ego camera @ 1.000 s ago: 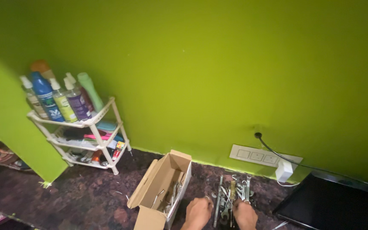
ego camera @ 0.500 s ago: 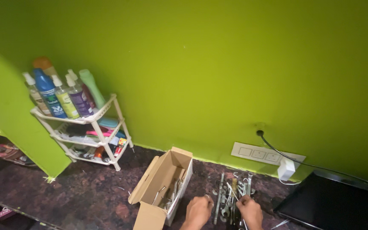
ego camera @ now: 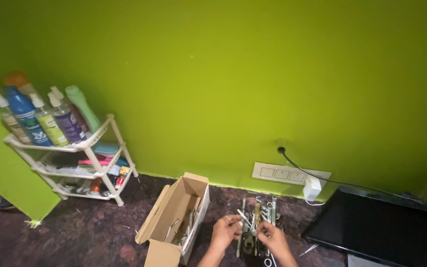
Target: The person sorts through a collection of metal wrenches on a countertop by hand, picking up individual wrenches, and placing them into a cardboard box.
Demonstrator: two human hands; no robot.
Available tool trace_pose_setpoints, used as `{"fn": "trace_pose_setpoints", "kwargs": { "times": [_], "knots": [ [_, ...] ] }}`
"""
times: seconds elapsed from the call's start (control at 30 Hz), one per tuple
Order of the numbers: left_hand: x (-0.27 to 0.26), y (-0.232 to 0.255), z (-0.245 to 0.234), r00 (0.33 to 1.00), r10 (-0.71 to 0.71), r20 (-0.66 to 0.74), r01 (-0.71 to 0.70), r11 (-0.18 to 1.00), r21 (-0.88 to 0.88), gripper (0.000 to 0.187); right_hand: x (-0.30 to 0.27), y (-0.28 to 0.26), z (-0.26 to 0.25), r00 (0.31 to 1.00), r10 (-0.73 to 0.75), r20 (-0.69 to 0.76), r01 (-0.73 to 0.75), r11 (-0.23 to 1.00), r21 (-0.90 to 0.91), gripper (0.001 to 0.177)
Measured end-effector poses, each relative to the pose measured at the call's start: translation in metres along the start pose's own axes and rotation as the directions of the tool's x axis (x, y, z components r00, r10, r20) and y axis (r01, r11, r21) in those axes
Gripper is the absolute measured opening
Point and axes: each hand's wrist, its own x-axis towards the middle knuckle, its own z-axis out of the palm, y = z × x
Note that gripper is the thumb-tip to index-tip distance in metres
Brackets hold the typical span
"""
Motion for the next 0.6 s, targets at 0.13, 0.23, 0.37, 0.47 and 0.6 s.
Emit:
{"fn": "trace_pose_setpoints", "kwargs": {
  "times": [0.13, 0.23, 0.37, 0.47, 0.6],
  "knots": [
    [0.008, -0.011, 0.005, 0.99, -0.051, 0.132, 0.073, 0.983, -0.167, 0.026, 0.001, -0.007, 0.009, 0.988, 0.154, 0.015, -0.154, 0.974, 0.165, 0.01],
    [0.005, -0.008, 0.008, 0.991, -0.04, 0.127, 0.059, 0.987, -0.152, 0.024, 0.001, -0.009, 0.014, 0.978, 0.205, 0.04, -0.208, 0.943, 0.258, 0.012],
    [0.004, -0.002, 0.01, 0.991, -0.048, 0.129, 0.066, 0.988, -0.142, 0.019, -0.002, -0.01, 0.017, 0.974, 0.21, 0.079, -0.224, 0.922, 0.315, 0.018],
    [0.002, 0.001, 0.008, 0.993, -0.028, 0.118, 0.045, 0.989, -0.141, 0.016, -0.002, -0.013, 0.02, 0.957, 0.274, 0.094, -0.29, 0.918, 0.272, 0.022],
    [-0.005, 0.013, 0.003, 0.999, 0.017, 0.037, -0.014, 0.997, -0.074, 0.012, -0.001, -0.014, 0.026, 0.943, 0.315, 0.107, -0.333, 0.898, 0.287, 0.024]
  ]
}}
